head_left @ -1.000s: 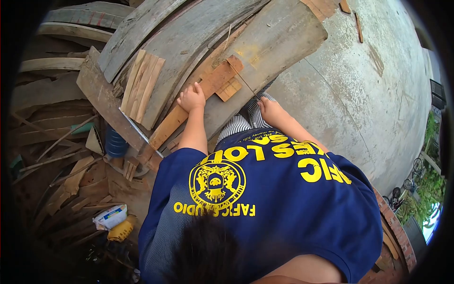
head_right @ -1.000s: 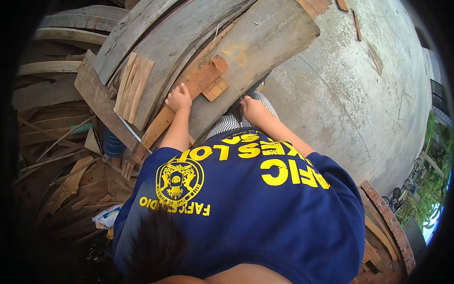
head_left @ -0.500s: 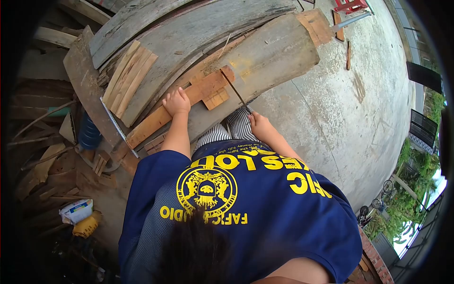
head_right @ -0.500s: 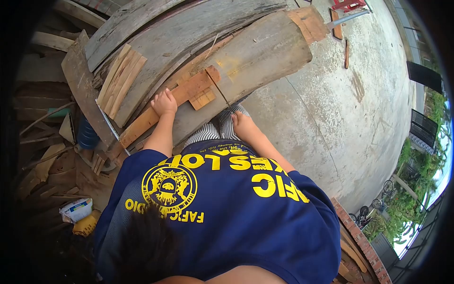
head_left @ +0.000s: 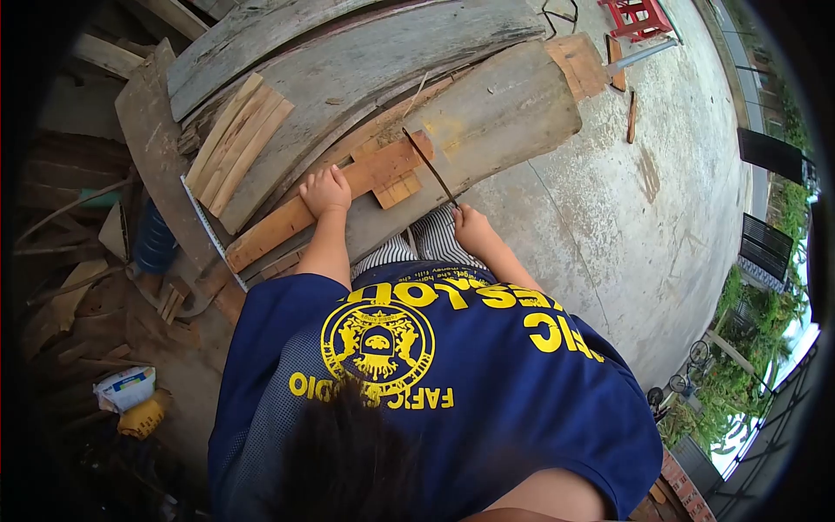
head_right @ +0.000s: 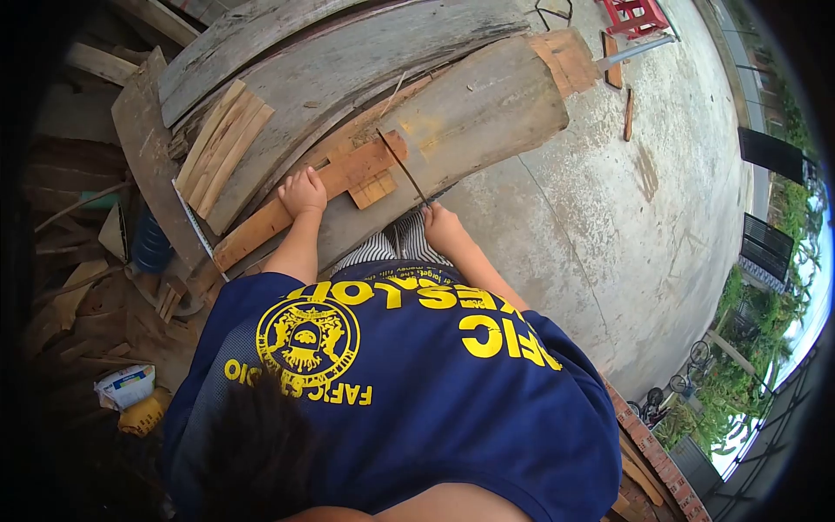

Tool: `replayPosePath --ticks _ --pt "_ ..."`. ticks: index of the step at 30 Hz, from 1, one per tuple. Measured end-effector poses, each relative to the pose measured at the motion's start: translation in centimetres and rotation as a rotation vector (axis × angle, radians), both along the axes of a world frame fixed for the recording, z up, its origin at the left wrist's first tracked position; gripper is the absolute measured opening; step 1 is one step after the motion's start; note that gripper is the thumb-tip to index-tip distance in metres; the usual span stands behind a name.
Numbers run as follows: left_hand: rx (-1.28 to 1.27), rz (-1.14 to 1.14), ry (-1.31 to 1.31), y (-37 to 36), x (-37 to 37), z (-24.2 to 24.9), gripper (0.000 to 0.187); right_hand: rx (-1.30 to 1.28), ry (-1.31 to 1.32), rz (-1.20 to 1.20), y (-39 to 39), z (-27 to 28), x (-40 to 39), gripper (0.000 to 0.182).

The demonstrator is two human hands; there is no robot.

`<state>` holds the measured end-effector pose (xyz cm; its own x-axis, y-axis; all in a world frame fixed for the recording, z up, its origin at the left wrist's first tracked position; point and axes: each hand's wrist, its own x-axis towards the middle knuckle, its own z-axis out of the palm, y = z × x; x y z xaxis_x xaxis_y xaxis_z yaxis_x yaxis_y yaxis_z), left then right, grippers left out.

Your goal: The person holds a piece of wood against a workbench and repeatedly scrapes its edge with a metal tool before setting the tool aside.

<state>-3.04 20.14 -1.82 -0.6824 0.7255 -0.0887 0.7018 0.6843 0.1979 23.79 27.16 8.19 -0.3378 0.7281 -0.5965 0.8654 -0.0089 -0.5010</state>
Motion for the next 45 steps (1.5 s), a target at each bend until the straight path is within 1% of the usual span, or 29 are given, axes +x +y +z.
replayPosePath --ticks 2,4,5,8,10,11,12,14,16,19,20,22,24,27,30,33,35,38,39,41,43,45 --pt "0.003 0.004 0.024 -0.1 -0.1 -0.5 0.039 -0.005 0.006 0.006 1.9 -1.5 -1.7 0.031" --pt "0.004 0.007 0.043 -0.1 -0.1 -0.3 0.04 -0.003 0.025 0.09 2.8 -1.9 -3.2 0.032" --pt "0.007 0.008 0.021 -0.1 -0.1 -0.4 0.04 -0.01 0.041 0.095 2.8 -1.8 -3.3 0.033" --pt "0.015 0.024 0.006 -0.2 -0.1 -0.5 0.04 -0.049 -0.012 0.129 1.7 0.9 -2.1 0.033" --pt "0.019 0.036 0.014 -0.1 -0.2 -0.4 0.04 -0.094 -0.101 0.134 0.4 3.6 -0.5 0.034" --pt "0.004 0.026 -0.001 0.0 -0.2 -0.1 0.04 -0.095 -0.105 0.155 0.1 4.0 0.0 0.034" --pt "-0.013 0.013 -0.014 -0.1 -0.2 0.0 0.04 -0.105 -0.123 0.125 -0.2 4.1 0.5 0.035" --pt "-0.017 0.02 -0.008 -0.3 -0.2 -0.1 0.039 -0.123 -0.137 0.099 -0.4 3.2 0.4 0.035" --pt "-0.014 0.022 0.005 -0.2 -0.4 -0.1 0.039 -0.023 -0.023 0.079 1.0 0.6 -1.6 0.035" --pt "0.013 0.024 -0.005 -0.1 0.1 -0.2 0.039 -0.009 0.019 0.09 4.0 -2.3 -5.3 0.034" --pt "0.023 0.02 0.002 0.0 0.4 -0.3 0.039 -0.015 0.023 0.096 3.7 -1.9 -4.6 0.034" --pt "0.019 0.025 0.032 -0.2 -0.4 -0.2 0.039 -0.03 -0.048 0.117 2.4 0.1 -2.8 0.033" --pt "0.016 0.026 -0.009 -0.2 -0.2 -0.1 0.039 -0.07 -0.112 0.123 1.0 2.0 -0.5 0.033" --pt "0.012 0.016 -0.004 -0.3 -0.2 0.1 0.038 -0.087 -0.081 0.091 0.4 2.3 -0.3 0.033" --pt "0.027 0.022 0.007 -0.2 -0.3 0.1 0.037 -0.018 -0.03 0.114 2.3 -0.5 -3.6 0.032" --pt "0.029 0.027 0.002 -0.4 0.1 0.2 0.036 -0.029 -0.017 0.12 4.9 -2.0 -6.4 0.032" --pt "0.037 0.021 0.0 -0.2 -0.3 0.2 0.036 -0.025 -0.035 0.139 3.8 -0.8 -5.1 0.033" --pt "0.073 0.024 0.012 -0.2 -0.3 0.0 0.036 -0.025 -0.089 0.147 1.0 2.5 -0.9 0.034" --pt "0.071 0.02 0.022 -0.2 -0.4 0.1 0.036 -0.028 -0.096 0.152 0.6 2.7 -0.1 0.034" --pt "0.063 0.014 0.025 -0.4 0.0 -0.1 0.036 -0.046 -0.076 0.073 -0.2 2.6 1.3 0.033" --pt "0.082 0.014 0.034 -0.3 -0.2 -0.3 0.036 -0.04 -0.071 0.091 0.8 1.9 -0.3 0.033" --pt "0.088 0.015 0.041 -0.4 -0.3 -0.5 0.035 -0.037 -0.062 0.112 2.2 0.0 -2.3 0.033"
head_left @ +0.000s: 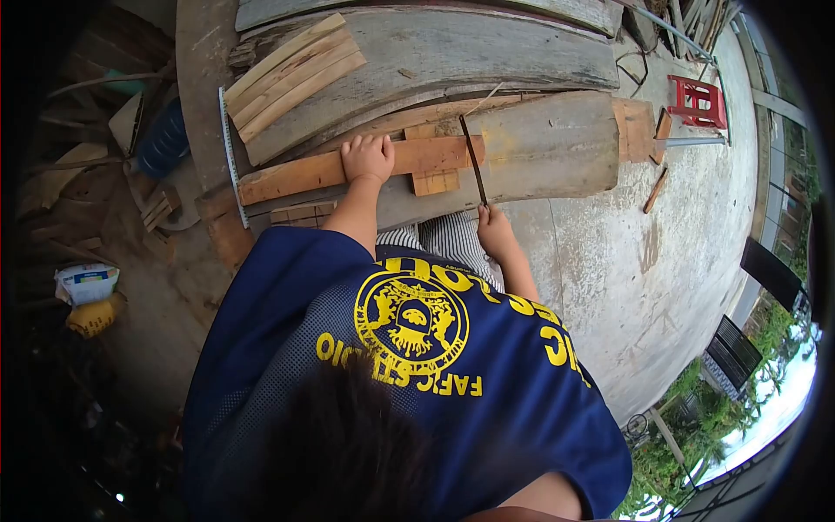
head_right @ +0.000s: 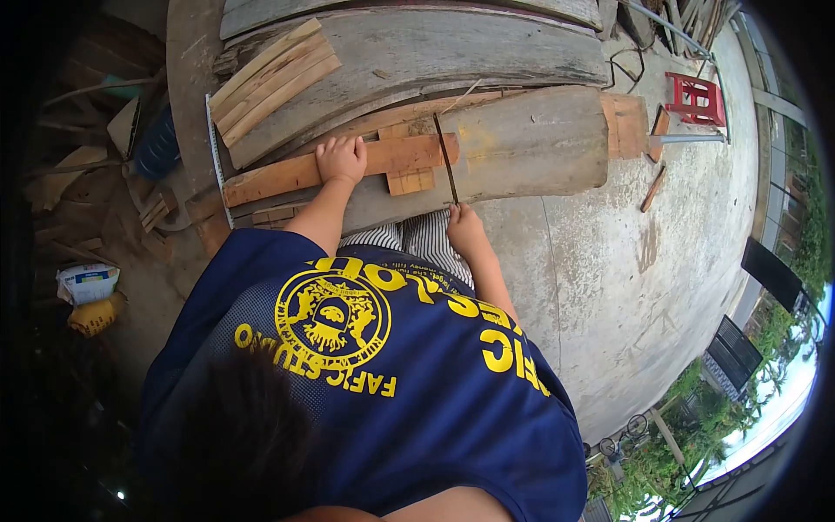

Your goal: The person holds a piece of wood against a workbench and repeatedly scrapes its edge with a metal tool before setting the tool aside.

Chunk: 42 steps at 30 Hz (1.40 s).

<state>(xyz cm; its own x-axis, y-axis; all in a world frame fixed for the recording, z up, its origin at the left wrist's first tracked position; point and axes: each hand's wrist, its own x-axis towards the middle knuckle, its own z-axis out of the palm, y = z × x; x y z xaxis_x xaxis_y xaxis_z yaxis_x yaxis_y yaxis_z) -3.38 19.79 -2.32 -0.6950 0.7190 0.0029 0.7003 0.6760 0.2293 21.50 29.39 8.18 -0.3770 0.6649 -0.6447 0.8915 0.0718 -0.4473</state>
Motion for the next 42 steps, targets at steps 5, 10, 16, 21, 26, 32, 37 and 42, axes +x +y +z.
replayPosePath --ticks 5,10,16,21,26,32,37,42 --pt "-0.052 0.041 -0.057 0.2 0.2 0.8 0.036 0.034 0.002 0.041 0.4 -0.2 -1.3 0.034" --pt "0.024 0.064 -0.055 0.0 0.2 0.2 0.033 0.088 0.008 0.056 -1.8 0.6 3.4 0.031" --pt "-0.012 0.067 -0.123 -0.2 0.5 0.7 0.034 0.038 0.03 0.059 1.4 -1.5 -2.1 0.034" --pt "0.006 0.061 -0.108 -0.1 0.2 0.6 0.032 0.081 0.025 0.094 -0.3 -0.2 1.4 0.033" --pt "-0.027 0.045 -0.093 -0.1 0.4 0.7 0.033 0.015 -0.038 0.085 0.0 0.2 1.9 0.033" --pt "-0.038 0.027 -0.047 0.0 0.3 0.8 0.034 0.032 0.072 0.089 2.9 -3.0 -2.8 0.034" --pt "-0.013 0.028 -0.04 0.2 0.3 0.5 0.035 -0.013 -0.033 0.022 -1.0 1.5 2.6 0.035" --pt "-0.013 0.021 -0.015 0.1 0.1 0.4 0.036 -0.012 0.043 0.051 1.8 -1.7 -1.2 0.035"
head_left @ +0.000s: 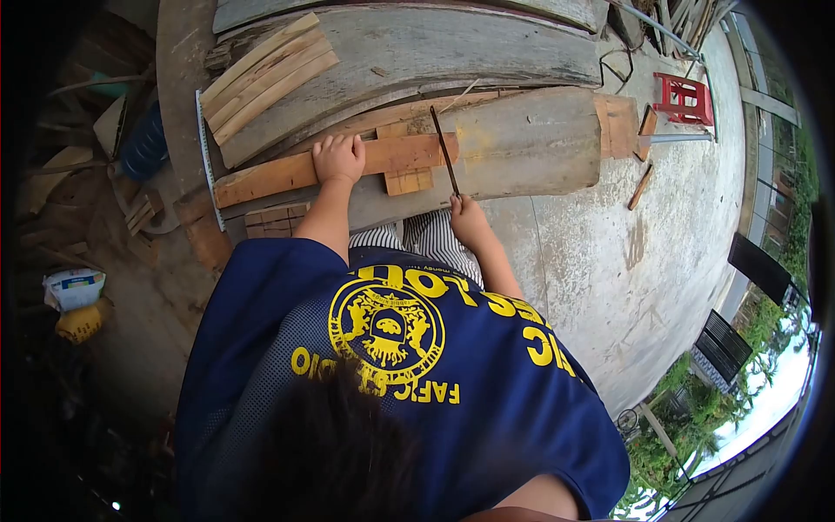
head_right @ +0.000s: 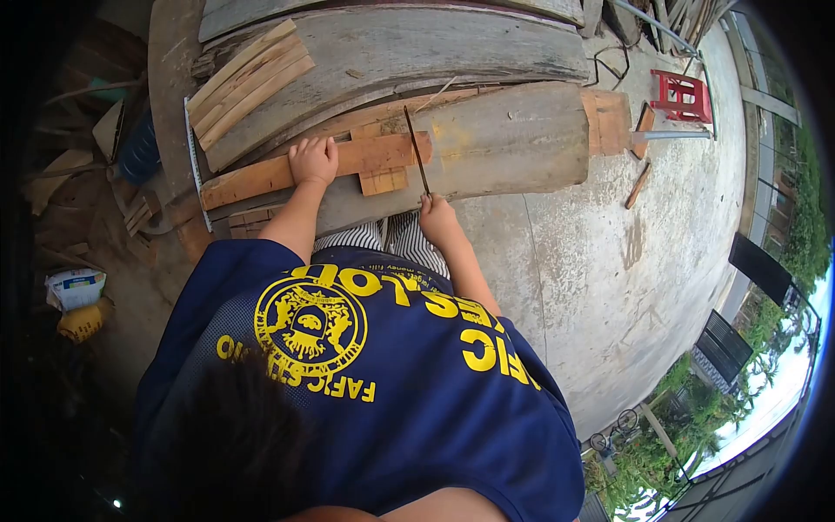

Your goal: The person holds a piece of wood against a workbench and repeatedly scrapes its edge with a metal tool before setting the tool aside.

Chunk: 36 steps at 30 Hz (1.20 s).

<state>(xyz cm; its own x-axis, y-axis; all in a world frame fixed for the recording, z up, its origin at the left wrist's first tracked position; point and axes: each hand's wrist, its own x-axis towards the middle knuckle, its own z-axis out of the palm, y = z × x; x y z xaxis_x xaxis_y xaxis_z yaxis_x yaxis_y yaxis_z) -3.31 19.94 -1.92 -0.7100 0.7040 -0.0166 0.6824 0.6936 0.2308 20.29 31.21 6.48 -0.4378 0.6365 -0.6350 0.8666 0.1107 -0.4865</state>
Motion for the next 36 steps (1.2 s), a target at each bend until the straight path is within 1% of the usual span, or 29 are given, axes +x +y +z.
replayPosePath --ticks 5,9,11,12,14,17,19,20,21,23,27,30,33,36 --pt "-0.022 0.007 -0.06 0.1 0.1 0.4 0.035 -0.02 0.053 0.0 1.5 -1.2 -1.7 0.034" --pt "-0.042 -0.011 -0.034 0.1 -0.3 0.3 0.034 -0.014 -0.033 0.017 -1.9 3.0 3.1 0.033" --pt "-0.056 -0.004 -0.05 -0.1 0.1 0.1 0.034 -0.011 -0.043 0.009 -2.6 3.8 5.0 0.032" --pt "-0.015 0.003 -0.043 -0.1 0.0 -0.1 0.034 -0.006 -0.048 -0.006 -2.6 3.9 5.5 0.032" --pt "0.029 0.002 -0.029 -0.1 -0.1 -0.2 0.035 -0.005 -0.04 -0.022 -1.9 2.5 5.3 0.032" --pt "-0.016 -0.008 -0.032 -0.1 0.0 -0.1 0.035 -0.003 -0.028 -0.045 -0.3 0.4 5.0 0.034" --pt "-0.024 -0.006 -0.019 -0.1 -0.1 -0.2 0.035 -0.084 -0.065 -0.107 0.8 0.5 5.1 0.034" --pt "-0.022 -0.012 -0.025 -0.2 0.0 -0.2 0.035 -0.077 -0.048 -0.091 0.8 0.6 5.3 0.034" --pt "-0.022 -0.007 -0.025 -0.1 0.0 0.1 0.035 -0.074 -0.053 -0.097 0.3 1.6 4.9 0.034" --pt "-0.015 -0.014 -0.029 -0.1 0.2 0.0 0.035 -0.063 -0.011 0.003 -1.5 3.7 3.7 0.033" --pt "-0.064 -0.014 -0.019 0.0 0.0 -0.2 0.036 -0.069 -0.042 -0.045 -5.5 6.4 4.1 0.031" --pt "-0.067 -0.017 0.005 -0.2 0.0 -0.5 0.036 -0.081 -0.068 -0.085 -6.1 5.1 5.3 0.031" --pt "-0.019 -0.02 0.006 -0.2 0.4 -0.5 0.037 -0.028 -0.047 -0.185 -4.7 3.1 4.4 0.032" --pt "-0.056 -0.01 -0.007 0.1 0.1 -0.3 0.038 0.012 -0.005 -0.125 -3.2 2.1 2.5 0.032"
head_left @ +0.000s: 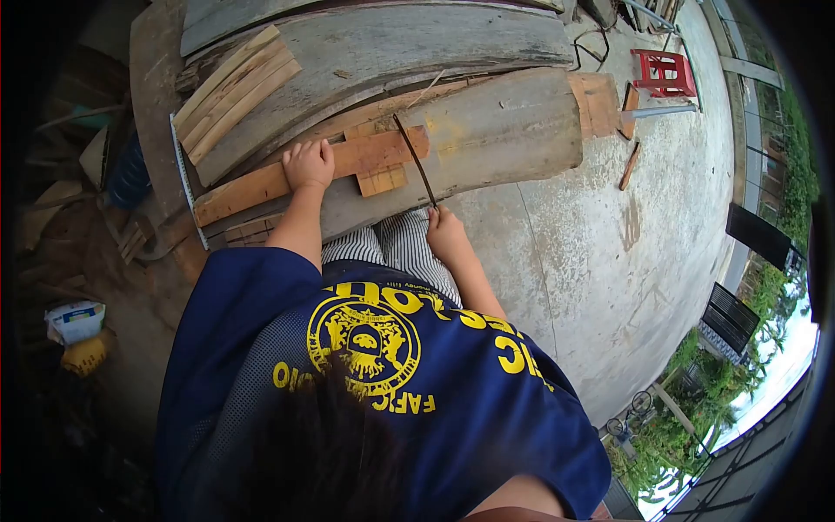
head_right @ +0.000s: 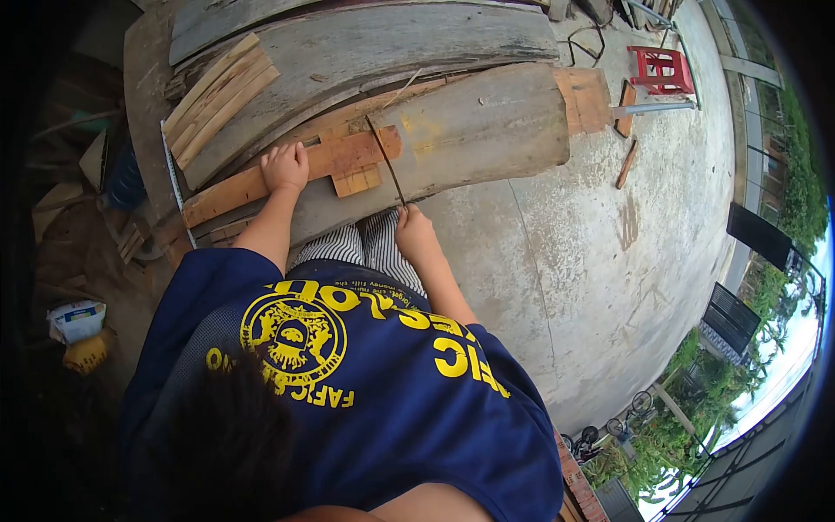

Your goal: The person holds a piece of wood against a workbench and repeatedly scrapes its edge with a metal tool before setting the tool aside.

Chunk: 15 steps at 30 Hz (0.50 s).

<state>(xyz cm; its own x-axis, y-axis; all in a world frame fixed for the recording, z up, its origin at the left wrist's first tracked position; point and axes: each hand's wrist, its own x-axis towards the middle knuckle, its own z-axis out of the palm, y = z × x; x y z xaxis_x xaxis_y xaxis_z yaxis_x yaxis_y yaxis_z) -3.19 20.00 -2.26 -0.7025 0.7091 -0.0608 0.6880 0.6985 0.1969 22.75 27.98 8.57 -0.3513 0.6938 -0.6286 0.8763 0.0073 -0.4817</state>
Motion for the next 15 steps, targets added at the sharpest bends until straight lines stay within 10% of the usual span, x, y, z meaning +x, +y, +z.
replayPosePath --ticks 15 --pt "-0.023 0.013 -0.011 -0.1 0.1 0.6 0.038 0.069 -0.062 -0.072 -3.1 0.5 1.9 0.027"
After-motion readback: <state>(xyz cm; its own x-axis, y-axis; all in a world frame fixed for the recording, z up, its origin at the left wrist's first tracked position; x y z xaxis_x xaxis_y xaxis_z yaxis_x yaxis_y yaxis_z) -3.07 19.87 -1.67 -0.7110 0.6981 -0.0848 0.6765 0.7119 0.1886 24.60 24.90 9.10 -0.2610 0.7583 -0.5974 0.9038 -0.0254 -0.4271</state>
